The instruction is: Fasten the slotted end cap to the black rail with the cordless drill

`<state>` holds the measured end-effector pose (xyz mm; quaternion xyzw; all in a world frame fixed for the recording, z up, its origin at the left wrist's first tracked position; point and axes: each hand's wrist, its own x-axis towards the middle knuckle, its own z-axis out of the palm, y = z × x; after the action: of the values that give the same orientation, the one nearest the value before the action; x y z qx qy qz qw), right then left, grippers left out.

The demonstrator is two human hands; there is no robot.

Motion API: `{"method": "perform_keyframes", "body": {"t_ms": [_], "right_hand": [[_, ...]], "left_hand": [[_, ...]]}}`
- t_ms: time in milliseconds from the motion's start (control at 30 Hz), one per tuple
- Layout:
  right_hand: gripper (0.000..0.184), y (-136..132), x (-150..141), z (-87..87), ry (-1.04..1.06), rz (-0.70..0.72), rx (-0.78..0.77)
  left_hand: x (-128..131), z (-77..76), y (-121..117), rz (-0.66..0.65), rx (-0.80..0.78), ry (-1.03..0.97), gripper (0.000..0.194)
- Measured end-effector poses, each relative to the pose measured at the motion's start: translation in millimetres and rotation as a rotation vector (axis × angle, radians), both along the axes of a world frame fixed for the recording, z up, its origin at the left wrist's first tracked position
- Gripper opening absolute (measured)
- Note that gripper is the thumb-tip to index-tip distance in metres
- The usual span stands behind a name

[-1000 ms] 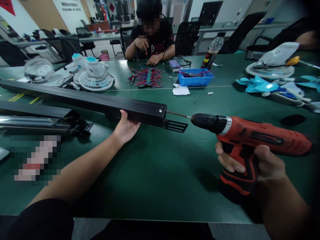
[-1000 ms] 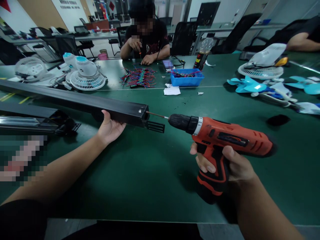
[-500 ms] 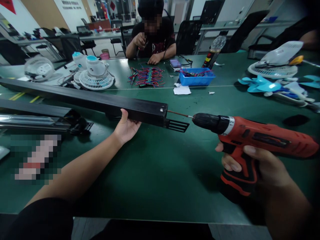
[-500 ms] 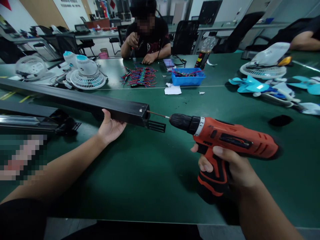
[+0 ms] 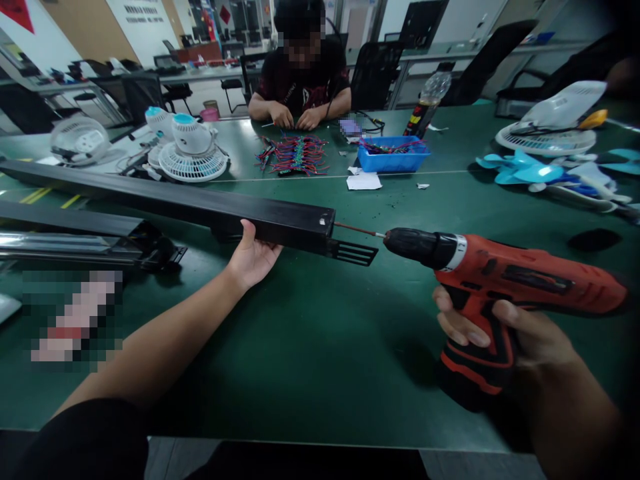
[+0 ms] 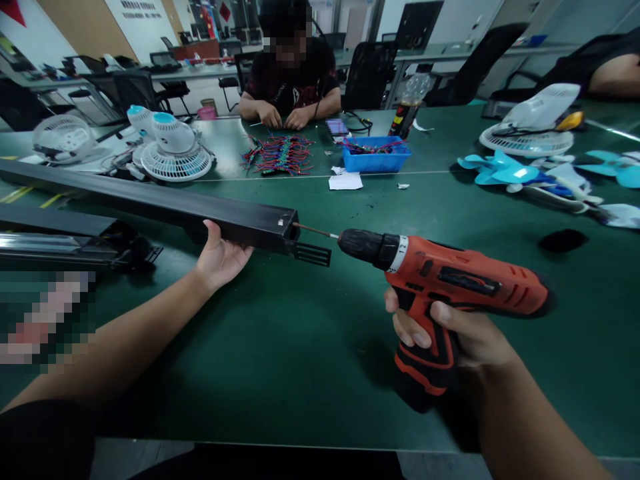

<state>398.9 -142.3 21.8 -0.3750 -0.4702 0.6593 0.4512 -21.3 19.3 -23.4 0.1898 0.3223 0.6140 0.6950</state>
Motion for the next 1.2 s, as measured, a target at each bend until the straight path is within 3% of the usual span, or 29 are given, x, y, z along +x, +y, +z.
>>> {"method": "perform_keyframes", "body": {"t_ms": [167, 400, 733, 967, 1200], "right_hand": [[0.048, -3.3, 2.1, -3.4, 0.006, -0.079, 0.029], [0.053, -1.5, 4.8, -3.9, 0.0, 0.024, -0.056], [0.055, -2.7, 2.8, -1.4, -0.012, -0.042, -0.035], [0.055, -3.2, 3.0, -2.6, 0.017, -0.022, 0.017], [0.055, -1.5, -0.7, 4.4, 0.027, -0.005, 0.033]], "left_hand": [[-3.8, -1.7, 1.5, -0.025, 0.012, -0.017, 0.067], [-7.3, -5.5, 3.7, -0.044, 0.042, 0.024, 0.073], [-5.3, -6.8, 3.5, -0.036, 0.043, 0.034, 0.076], [-9.4, -11.9, 5.7, -0.056, 0.05, -0.027, 0.077], [-4.2, -6.9, 1.2, -0.041, 0.054, -0.01, 0.077]]}}
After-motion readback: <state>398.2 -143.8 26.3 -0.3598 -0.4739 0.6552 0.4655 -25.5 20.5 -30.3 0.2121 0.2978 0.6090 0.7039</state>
